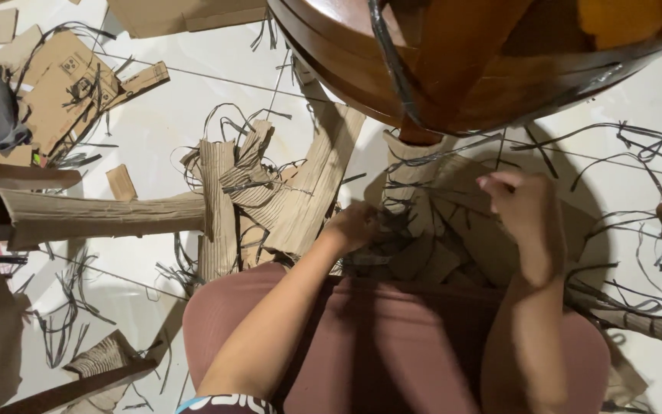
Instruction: Wrapping a wooden table leg with cardboard and securing it with wire
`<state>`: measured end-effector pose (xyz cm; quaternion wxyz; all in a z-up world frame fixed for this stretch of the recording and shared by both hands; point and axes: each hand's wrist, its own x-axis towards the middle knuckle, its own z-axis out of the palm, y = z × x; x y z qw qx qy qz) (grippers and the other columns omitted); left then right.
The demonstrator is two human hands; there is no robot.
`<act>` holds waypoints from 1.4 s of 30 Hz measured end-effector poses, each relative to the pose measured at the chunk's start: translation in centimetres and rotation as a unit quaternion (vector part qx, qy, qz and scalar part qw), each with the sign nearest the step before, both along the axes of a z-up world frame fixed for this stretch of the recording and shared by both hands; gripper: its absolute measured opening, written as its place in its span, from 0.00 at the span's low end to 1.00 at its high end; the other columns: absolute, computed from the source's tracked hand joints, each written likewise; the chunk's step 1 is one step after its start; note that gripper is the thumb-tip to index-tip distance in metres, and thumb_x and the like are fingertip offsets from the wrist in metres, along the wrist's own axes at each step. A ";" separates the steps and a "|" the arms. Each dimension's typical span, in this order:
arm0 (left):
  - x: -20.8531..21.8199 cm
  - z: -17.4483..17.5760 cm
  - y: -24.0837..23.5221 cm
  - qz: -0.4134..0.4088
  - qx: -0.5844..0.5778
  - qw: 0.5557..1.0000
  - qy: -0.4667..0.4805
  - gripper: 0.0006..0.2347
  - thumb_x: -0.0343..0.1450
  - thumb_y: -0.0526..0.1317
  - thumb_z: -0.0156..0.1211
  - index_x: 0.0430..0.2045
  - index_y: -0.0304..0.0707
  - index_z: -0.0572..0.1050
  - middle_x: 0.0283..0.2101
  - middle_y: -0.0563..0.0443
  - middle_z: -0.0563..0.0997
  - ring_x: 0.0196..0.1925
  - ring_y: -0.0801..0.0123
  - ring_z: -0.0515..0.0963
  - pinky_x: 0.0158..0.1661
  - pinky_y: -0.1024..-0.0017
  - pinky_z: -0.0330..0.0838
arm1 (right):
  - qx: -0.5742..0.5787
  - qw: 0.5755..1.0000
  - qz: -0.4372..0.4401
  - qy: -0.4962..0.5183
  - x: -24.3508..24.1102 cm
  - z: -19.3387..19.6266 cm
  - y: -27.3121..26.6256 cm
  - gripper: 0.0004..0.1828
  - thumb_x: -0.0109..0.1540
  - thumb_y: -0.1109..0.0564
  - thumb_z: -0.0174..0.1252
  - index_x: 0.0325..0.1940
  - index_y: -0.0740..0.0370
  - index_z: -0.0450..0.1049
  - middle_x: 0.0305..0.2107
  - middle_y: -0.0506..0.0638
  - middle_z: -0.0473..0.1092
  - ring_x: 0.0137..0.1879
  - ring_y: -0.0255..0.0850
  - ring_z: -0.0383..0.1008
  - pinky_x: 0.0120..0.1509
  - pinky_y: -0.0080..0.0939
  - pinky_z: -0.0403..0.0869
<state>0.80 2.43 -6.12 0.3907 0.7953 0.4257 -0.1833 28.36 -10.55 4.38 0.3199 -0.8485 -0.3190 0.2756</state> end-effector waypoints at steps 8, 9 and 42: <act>-0.2 -4.3 1.2 0.077 0.033 0.993 -0.087 0.20 0.74 0.51 0.48 0.60 0.51 0.68 0.57 0.45 0.77 0.58 0.51 0.81 0.56 0.59 0.78 | 0.178 0.974 0.069 -0.124 -3.1 -1.0 3.0 0.08 0.69 0.60 0.60 0.49 0.58 0.83 0.38 0.59 0.79 0.49 0.59 0.79 0.52 0.57 0.75; -0.3 -5.5 1.5 0.080 0.040 0.991 -0.102 0.19 0.75 0.50 0.45 0.60 0.50 0.67 0.57 0.44 0.76 0.57 0.51 0.81 0.56 0.59 0.79 | 0.165 0.977 0.065 -0.118 -3.4 -1.3 3.4 0.08 0.68 0.58 0.60 0.49 0.54 0.83 0.38 0.55 0.79 0.49 0.57 0.79 0.54 0.57 0.76; -1.0 -8.4 0.7 0.098 0.001 0.989 -0.109 0.16 0.75 0.53 0.52 0.54 0.54 0.78 0.52 0.47 0.83 0.58 0.51 0.80 0.57 0.58 0.76 | -0.200 0.961 0.148 0.122 -6.2 -16.4 5.1 0.36 0.63 0.33 0.49 0.67 0.57 0.73 0.54 0.46 0.78 0.65 0.43 0.73 0.64 0.31 0.70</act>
